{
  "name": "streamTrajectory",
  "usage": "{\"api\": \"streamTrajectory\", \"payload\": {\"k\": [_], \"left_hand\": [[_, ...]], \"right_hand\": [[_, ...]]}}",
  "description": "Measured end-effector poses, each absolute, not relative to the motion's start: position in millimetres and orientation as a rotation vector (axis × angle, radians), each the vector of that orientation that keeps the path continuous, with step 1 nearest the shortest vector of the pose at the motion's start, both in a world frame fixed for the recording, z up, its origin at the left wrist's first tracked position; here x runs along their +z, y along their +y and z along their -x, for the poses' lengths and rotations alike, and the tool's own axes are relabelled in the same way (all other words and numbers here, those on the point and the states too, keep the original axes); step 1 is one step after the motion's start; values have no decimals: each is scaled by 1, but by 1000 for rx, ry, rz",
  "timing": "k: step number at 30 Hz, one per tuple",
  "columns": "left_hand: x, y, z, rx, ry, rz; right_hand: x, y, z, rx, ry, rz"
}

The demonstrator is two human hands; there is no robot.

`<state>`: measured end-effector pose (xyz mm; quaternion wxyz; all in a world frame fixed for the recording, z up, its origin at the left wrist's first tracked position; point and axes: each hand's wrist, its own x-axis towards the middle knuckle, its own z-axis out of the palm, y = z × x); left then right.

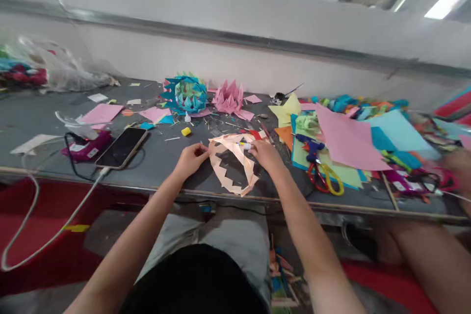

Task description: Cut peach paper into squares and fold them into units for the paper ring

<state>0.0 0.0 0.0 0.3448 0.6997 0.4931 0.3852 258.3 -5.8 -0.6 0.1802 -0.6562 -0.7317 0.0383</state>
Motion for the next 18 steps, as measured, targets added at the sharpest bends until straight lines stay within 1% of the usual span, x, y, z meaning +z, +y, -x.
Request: {"api": "streamTrajectory", "payload": {"k": [5,11,14,18], "left_hand": [[0,-1,0,1003,1278,-1808],[-1,0,0,1011,1281,-1809],[-3,1,0,1011,1276,-1815],[-4,1,0,1018,1272,-1823]], "right_hand": [[2,-10,-267,140,-2040,1821],[6,-35,-271,123,-1871,1717],[4,-51,-263,213,-1865,1621],[2,-64,-245,400,-2027,1468]]}}
